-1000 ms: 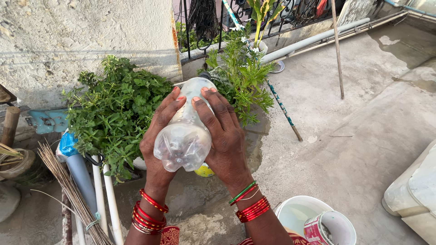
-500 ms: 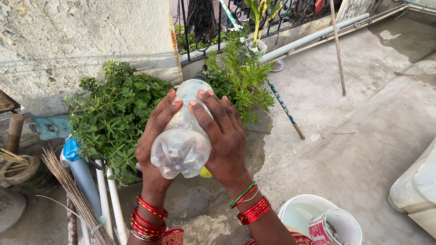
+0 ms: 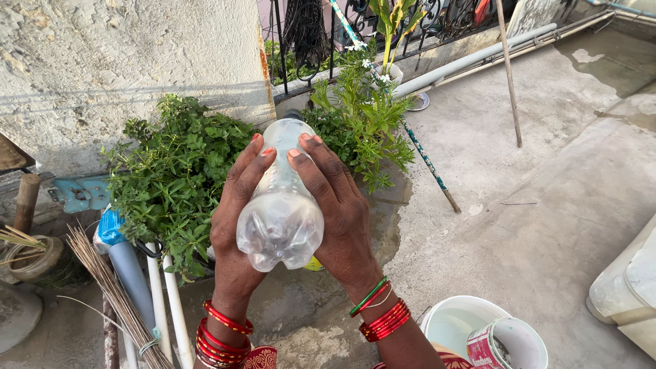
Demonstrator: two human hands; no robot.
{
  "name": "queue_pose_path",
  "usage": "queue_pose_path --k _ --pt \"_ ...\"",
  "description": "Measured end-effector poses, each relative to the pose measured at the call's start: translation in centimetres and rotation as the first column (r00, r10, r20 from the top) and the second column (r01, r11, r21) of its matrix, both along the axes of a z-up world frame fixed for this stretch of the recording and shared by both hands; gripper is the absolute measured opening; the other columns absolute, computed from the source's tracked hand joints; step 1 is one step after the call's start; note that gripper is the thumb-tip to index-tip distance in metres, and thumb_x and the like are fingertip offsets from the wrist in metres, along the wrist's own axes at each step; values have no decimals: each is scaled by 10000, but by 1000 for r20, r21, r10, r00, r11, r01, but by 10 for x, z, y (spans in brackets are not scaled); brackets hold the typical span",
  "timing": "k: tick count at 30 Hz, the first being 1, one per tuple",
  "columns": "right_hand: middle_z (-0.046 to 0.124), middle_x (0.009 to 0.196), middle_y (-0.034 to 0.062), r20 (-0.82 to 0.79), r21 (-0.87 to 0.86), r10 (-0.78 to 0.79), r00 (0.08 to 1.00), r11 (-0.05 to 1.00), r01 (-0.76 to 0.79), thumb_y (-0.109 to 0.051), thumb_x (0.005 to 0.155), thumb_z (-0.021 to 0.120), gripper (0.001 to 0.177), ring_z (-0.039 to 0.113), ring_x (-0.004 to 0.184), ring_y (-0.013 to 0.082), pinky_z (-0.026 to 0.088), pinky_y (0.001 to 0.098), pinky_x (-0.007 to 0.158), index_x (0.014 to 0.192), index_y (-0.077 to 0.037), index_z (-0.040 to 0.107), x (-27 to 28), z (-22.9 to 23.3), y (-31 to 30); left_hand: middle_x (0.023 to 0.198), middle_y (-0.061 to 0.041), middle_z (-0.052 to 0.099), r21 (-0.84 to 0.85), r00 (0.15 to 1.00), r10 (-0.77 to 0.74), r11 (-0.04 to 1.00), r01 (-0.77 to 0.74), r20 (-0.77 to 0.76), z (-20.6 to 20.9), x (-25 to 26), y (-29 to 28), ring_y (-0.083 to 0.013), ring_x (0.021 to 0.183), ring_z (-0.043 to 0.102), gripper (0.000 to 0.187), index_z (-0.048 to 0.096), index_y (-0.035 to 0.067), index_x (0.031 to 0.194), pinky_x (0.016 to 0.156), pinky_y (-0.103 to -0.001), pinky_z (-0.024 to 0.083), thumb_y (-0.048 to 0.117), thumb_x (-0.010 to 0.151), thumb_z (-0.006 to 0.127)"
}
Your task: The person waters plants in small pots by hand using a plastic bottle, then refills the bottle from a bucket and continues watering.
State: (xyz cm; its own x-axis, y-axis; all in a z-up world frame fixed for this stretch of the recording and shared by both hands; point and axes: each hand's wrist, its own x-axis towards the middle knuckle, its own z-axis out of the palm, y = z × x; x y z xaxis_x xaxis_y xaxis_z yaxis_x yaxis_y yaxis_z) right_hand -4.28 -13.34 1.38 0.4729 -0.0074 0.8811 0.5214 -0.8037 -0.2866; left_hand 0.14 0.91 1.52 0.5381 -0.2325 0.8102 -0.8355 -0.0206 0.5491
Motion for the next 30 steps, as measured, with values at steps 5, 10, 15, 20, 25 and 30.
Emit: queue_pose_path --k 5,10,15,20,25,30 --pt "469 1579 130 -24 27 -2 1000 1000 3 -176 807 875 819 473 1506 365 444 477 1256 1499 -135 439 2 -2 0 1611 -178 501 2 1000 -5 1000 5 -28 -1 1 -1 -342 1505 526 707 560 125 1479 1217 -446 482 199 827 826" --pt "497 1563 110 -8 59 8 1000 998 -7 -167 822 862 741 496 1496 359 461 474 1244 1465 -152 494 1 -4 1 1585 -160 543 -11 999 10 1000 -10 -54 -1 -2 2 -330 1489 554 664 614 141 1432 1203 -448 500 233 813 836" --pt "549 1531 84 0 71 -9 1000 997 9 -164 829 849 656 541 1474 333 494 453 1222 1413 -174 552 -1 -4 -1 1568 -155 558 23 998 57 998 -57 0 3 -6 3 -342 1489 553 668 632 134 1417 1230 -466 474 251 795 848" --pt "504 1583 104 7 116 75 997 990 -75 -131 866 832 695 513 1510 334 493 440 1247 1473 -164 497 2 -5 2 1573 -175 527 53 996 88 995 -87 -11 8 -9 3 -363 1481 539 677 603 116 1430 1199 -464 476 224 802 831" --pt "476 1597 127 -63 145 87 994 986 -77 -112 829 827 753 498 1503 351 476 437 1231 1492 -126 468 3 -5 2 1595 -188 483 76 998 69 995 -68 -6 8 -4 2 -368 1481 521 758 547 90 1468 1184 -451 476 169 769 828" --pt "495 1560 130 -70 114 51 996 993 -43 -131 804 850 776 524 1455 363 463 462 1210 1483 -106 476 3 -3 -3 1598 -188 476 57 1000 3 998 -3 -9 1 3 -4 -358 1489 499 810 492 54 1497 1224 -454 426 135 769 839"
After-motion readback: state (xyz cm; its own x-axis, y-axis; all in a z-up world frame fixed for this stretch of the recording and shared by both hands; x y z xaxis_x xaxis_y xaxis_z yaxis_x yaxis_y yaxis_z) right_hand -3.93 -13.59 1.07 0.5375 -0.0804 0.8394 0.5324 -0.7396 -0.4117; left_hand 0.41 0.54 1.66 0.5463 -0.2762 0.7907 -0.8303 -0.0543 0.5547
